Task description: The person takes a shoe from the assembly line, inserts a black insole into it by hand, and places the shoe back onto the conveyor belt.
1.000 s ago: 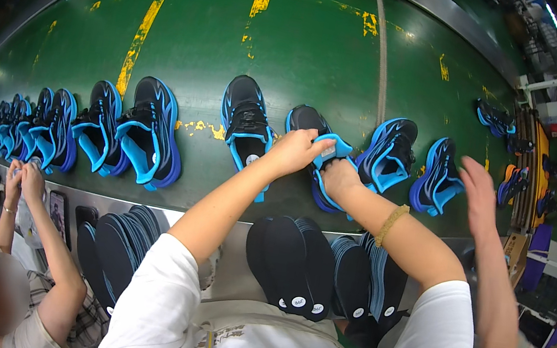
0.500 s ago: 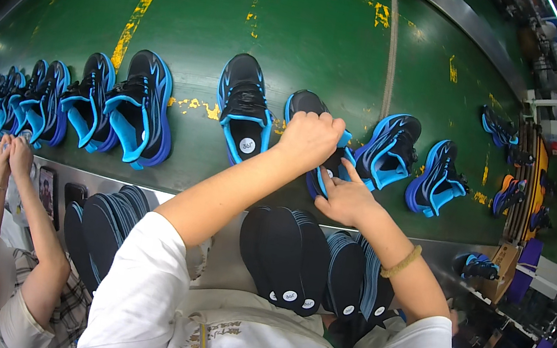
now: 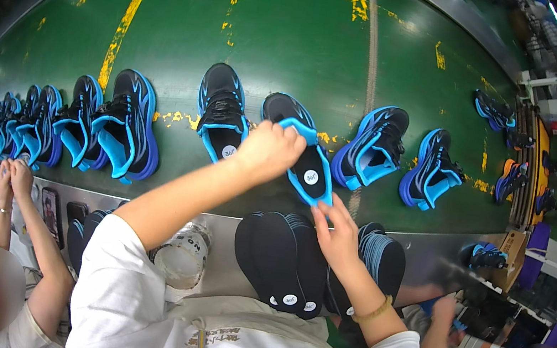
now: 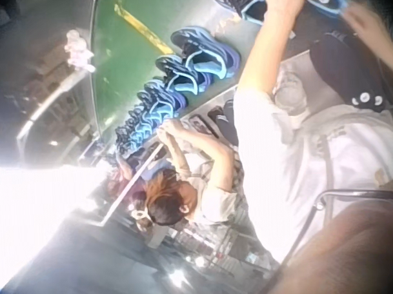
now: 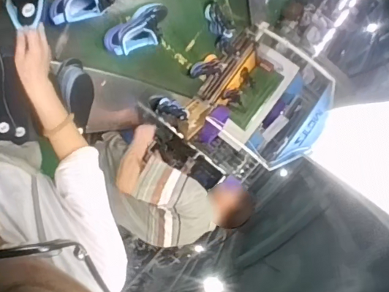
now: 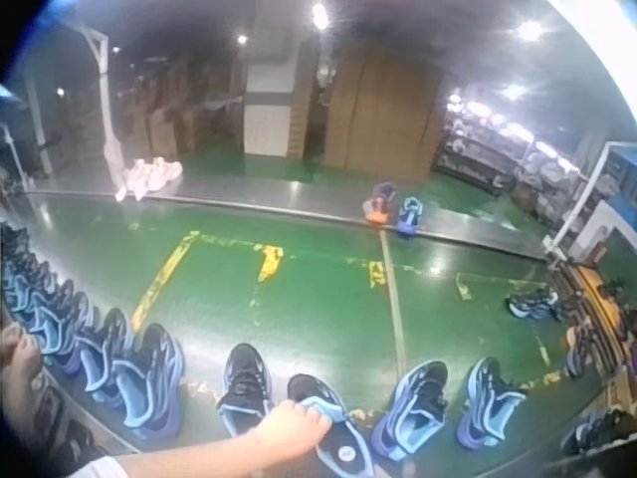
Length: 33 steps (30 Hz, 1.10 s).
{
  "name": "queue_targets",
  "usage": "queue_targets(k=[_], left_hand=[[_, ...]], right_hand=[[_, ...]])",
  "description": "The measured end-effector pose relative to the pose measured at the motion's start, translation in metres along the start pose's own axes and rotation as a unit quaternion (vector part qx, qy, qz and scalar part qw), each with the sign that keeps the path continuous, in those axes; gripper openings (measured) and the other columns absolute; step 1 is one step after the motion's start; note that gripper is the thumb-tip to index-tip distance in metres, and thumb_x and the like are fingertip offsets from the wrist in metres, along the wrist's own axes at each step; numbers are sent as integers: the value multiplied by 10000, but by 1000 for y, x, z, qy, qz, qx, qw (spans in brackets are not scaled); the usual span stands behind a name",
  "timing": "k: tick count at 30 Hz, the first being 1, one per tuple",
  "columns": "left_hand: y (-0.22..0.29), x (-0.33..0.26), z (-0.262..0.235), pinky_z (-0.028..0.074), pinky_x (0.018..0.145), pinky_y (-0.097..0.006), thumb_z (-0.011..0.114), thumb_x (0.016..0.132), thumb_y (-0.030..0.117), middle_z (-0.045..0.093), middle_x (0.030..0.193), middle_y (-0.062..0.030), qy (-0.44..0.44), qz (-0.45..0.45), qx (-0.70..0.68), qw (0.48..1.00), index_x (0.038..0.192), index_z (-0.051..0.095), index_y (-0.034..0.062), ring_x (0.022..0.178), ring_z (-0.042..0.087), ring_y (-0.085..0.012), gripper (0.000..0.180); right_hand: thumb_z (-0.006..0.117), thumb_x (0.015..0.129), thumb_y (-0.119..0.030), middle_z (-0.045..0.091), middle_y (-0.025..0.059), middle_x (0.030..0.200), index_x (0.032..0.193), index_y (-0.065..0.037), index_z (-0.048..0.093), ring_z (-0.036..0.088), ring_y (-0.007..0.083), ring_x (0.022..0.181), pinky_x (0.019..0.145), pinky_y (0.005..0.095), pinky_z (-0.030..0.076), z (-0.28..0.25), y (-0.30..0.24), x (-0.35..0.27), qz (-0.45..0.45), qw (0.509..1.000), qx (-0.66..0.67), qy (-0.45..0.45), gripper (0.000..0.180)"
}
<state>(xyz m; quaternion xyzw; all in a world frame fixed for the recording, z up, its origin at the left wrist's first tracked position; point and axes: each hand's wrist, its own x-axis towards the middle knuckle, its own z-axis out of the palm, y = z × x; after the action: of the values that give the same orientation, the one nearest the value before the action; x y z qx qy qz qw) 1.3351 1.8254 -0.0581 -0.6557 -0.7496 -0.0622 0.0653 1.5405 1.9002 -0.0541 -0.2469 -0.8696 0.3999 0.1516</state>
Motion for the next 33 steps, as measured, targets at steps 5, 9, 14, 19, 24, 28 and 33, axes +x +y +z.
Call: queue_targets(k=[5, 9, 14, 19, 24, 28, 33], left_hand=[[-38, 29, -13, 454, 631, -434, 477, 759, 96, 552, 753, -175, -108, -51, -136, 984, 805, 480, 2, 707, 579, -338, 105], [-57, 29, -20, 400, 517, -360, 438, 852, 173, 495, 692, -150, 92, -163, -335, 924, 805, 423, -21, 496, 451, -254, 200], [-38, 67, -67, 243, 383, -202, 449, 826, 116, 526, 743, -39, 69, -284, -736, 610, 709, 423, 66, 413, 274, -34, 130], [21, 109, -43, 318, 424, -245, 487, 771, 120, 422, 601, 7, 20, -312, -611, 727, 709, 450, 53, 479, 375, -88, 99], [58, 123, -2, 427, 579, -342, 493, 746, 106, 506, 674, -130, -64, -120, -388, 912, 822, 436, -10, 620, 492, -196, 150], [60, 117, -17, 387, 508, -280, 487, 762, 82, 513, 707, -90, -180, -144, -514, 826, 902, 396, 33, 587, 451, -133, 173], [59, 89, -4, 345, 440, -275, 430, 816, 52, 493, 664, -61, -154, -257, -554, 777, 998, 380, 70, 507, 450, -142, 190]], right_hand=[[574, 789, -136, 475, 247, 1133, 1033, -26, 537, 494, 394, 979, 822, 432, 411, 7, -15, 17, -63, 995, -59, 49, 270], [631, 732, -182, 461, 133, 1059, 1012, -79, 549, 465, 304, 965, 845, 459, 359, 0, -32, -44, -139, 980, -137, 40, 309], [676, 651, -396, 454, 77, 1002, 939, -88, 547, 438, 251, 922, 793, 387, 328, -11, -35, -127, -40, 977, -170, -124, 440], [688, 642, -378, 453, 121, 1034, 947, -44, 523, 428, 282, 945, 801, 390, 333, -8, -33, -138, -32, 979, -187, -81, 482], [694, 645, -284, 440, 161, 1025, 894, -32, 500, 434, 312, 949, 807, 401, 359, -13, -32, -141, -8, 983, -160, -88, 404], [674, 627, -171, 385, 163, 1034, 912, -33, 489, 448, 311, 918, 795, 391, 396, -28, -24, -148, 59, 997, 1, -59, 367], [672, 597, -169, 329, 148, 1069, 937, -38, 480, 463, 289, 905, 759, 368, 425, -42, -20, -145, 108, 991, 51, -63, 412]])
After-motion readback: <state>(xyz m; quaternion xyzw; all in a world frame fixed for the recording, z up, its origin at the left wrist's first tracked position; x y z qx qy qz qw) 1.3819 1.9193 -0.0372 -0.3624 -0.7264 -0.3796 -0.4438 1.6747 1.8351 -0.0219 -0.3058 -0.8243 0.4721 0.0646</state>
